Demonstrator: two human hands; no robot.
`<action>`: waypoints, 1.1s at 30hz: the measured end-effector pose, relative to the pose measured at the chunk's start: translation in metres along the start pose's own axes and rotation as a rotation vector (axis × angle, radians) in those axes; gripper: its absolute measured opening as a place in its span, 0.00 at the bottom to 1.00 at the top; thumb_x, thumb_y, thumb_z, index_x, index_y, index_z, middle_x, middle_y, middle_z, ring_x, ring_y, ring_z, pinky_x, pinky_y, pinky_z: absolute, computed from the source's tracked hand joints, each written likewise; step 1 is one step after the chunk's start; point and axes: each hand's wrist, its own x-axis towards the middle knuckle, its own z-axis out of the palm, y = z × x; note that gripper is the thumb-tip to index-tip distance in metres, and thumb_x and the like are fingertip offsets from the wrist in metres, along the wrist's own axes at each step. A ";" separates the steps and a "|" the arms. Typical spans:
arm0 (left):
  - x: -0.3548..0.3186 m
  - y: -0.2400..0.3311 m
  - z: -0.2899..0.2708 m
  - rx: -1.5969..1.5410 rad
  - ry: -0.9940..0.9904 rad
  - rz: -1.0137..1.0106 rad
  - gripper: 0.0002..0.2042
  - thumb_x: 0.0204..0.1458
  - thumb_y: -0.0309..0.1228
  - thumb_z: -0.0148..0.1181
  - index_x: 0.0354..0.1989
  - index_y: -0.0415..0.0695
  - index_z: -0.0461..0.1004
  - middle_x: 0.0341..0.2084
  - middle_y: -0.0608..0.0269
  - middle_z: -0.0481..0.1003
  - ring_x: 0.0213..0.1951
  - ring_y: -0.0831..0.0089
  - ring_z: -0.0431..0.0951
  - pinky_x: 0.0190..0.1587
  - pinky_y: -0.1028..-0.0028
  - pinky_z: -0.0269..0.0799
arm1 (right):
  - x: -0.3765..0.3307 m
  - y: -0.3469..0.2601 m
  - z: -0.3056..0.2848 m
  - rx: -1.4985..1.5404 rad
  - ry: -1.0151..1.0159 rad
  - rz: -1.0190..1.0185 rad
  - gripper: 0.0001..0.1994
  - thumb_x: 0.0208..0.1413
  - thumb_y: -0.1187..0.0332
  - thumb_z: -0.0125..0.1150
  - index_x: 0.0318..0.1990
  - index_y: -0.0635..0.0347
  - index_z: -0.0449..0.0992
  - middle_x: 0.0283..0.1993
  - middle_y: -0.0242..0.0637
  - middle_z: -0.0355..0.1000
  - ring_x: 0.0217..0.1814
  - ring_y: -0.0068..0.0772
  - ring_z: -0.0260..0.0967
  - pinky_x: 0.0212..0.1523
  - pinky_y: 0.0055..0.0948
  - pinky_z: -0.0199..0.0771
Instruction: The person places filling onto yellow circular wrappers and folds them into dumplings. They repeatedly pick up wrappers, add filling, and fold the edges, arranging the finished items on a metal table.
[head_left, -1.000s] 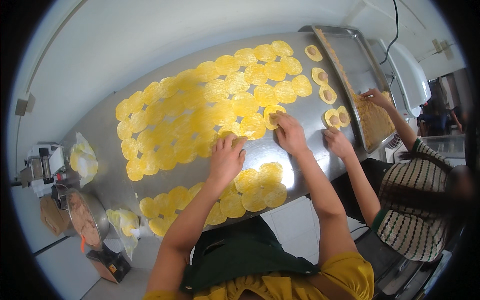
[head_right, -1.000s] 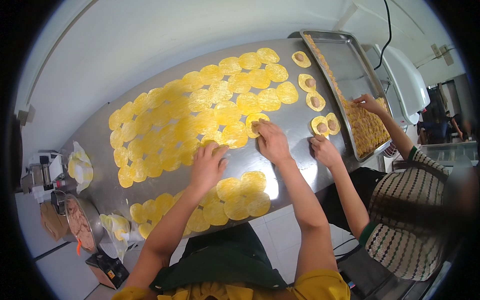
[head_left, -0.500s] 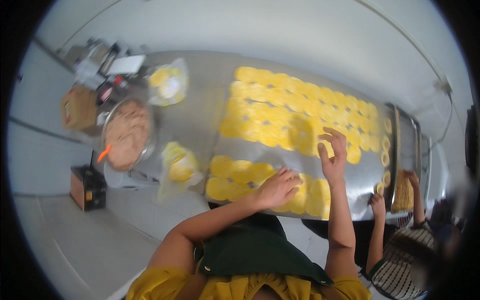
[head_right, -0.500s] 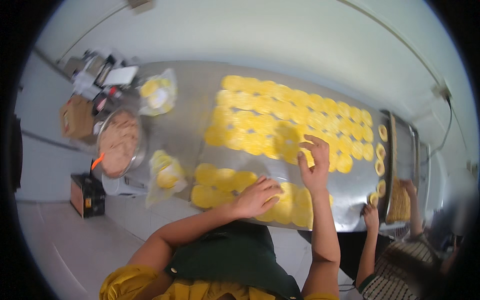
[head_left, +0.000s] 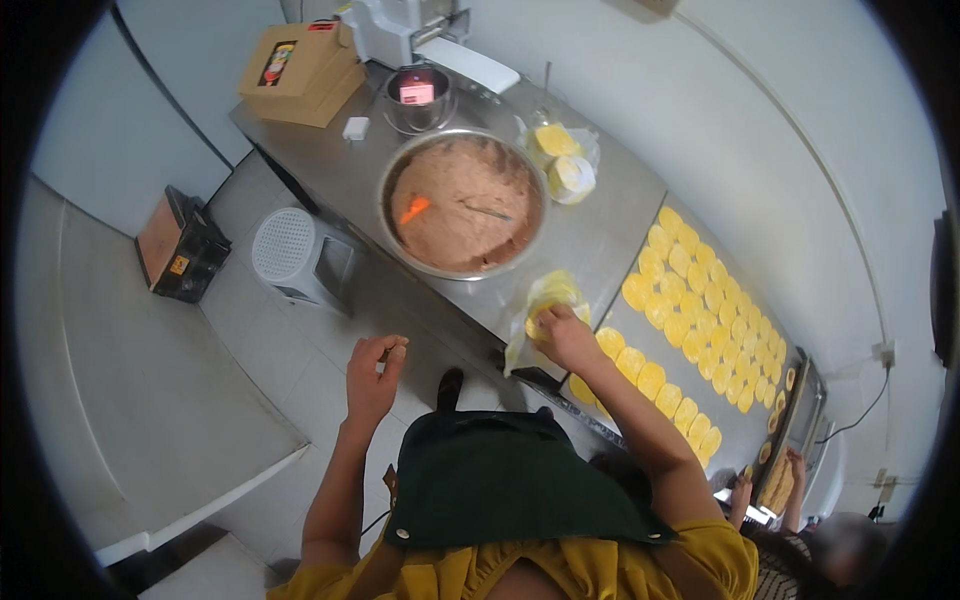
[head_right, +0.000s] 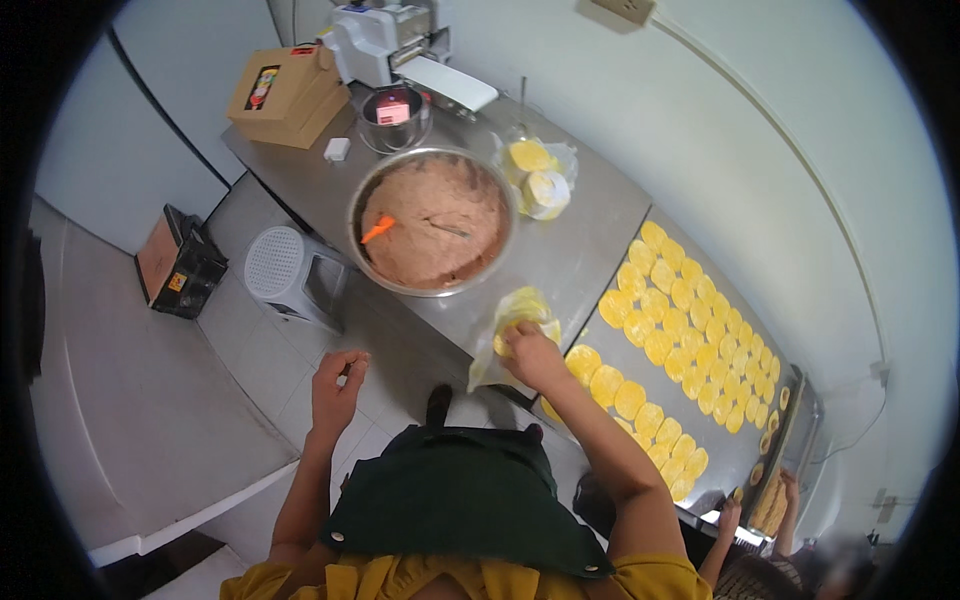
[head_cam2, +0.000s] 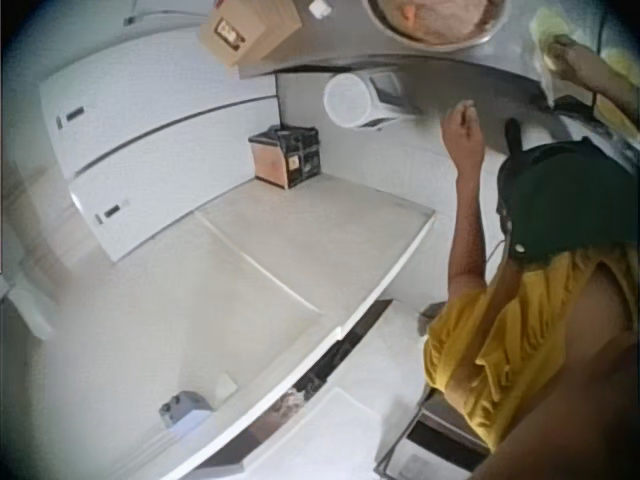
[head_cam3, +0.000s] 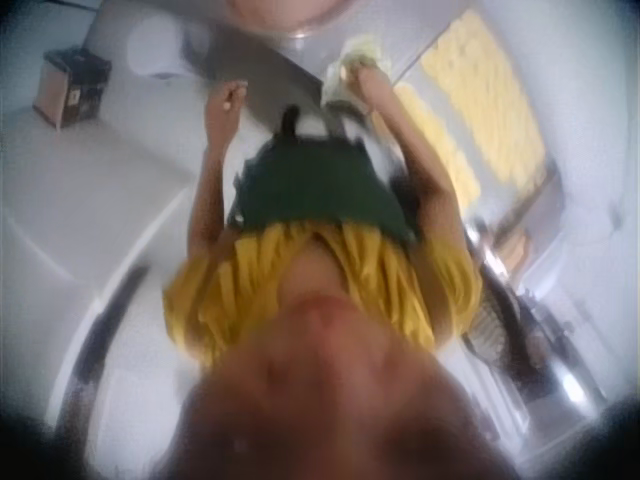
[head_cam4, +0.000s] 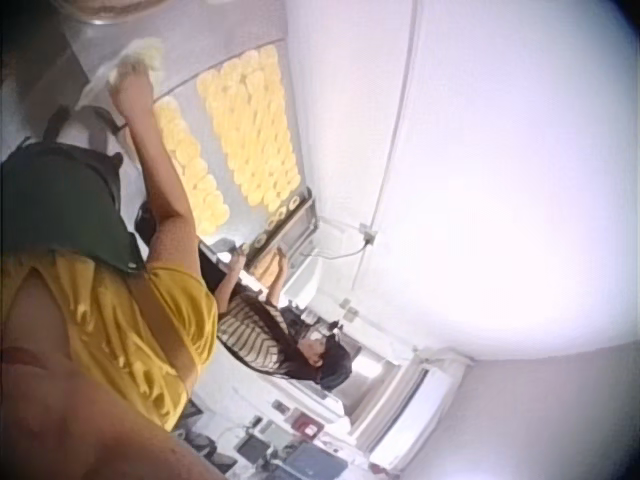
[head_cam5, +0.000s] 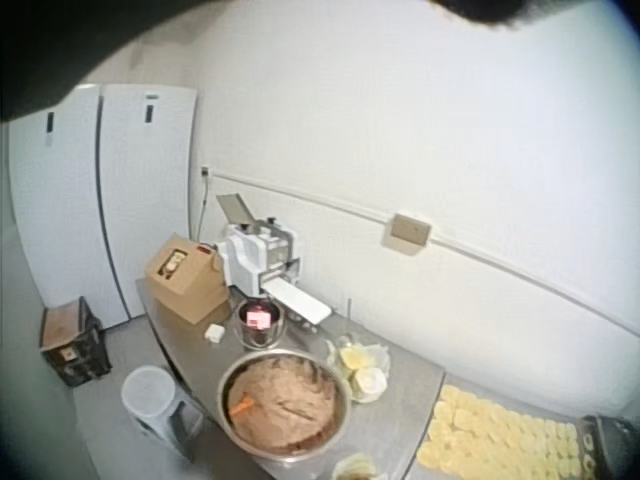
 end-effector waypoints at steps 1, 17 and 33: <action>0.001 -0.007 -0.006 -0.035 0.003 -0.013 0.06 0.53 0.28 0.57 0.37 0.42 0.77 0.31 0.58 0.76 0.34 0.63 0.74 0.39 0.70 0.70 | -0.004 -0.004 0.000 -0.018 -0.007 0.016 0.17 0.44 0.66 0.64 0.43 0.60 0.73 0.44 0.47 0.68 0.51 0.51 0.67 0.47 0.41 0.73; 0.045 0.028 0.167 -0.440 -0.568 0.235 0.11 0.54 0.28 0.58 0.44 0.37 0.72 0.34 0.57 0.74 0.34 0.70 0.74 0.37 0.73 0.71 | -0.012 -0.002 -0.013 0.304 0.289 0.389 0.09 0.52 0.66 0.61 0.35 0.63 0.75 0.34 0.41 0.73 0.37 0.35 0.73 0.40 0.33 0.72; 0.061 0.096 0.136 -0.963 -0.896 0.169 0.11 0.52 0.29 0.64 0.36 0.45 0.66 0.26 0.73 0.68 0.29 0.87 0.69 0.31 0.83 0.65 | -0.060 -0.076 -0.057 1.929 0.420 0.358 0.04 0.52 0.72 0.63 0.34 0.59 0.75 0.35 0.33 0.72 0.35 0.25 0.70 0.35 0.21 0.71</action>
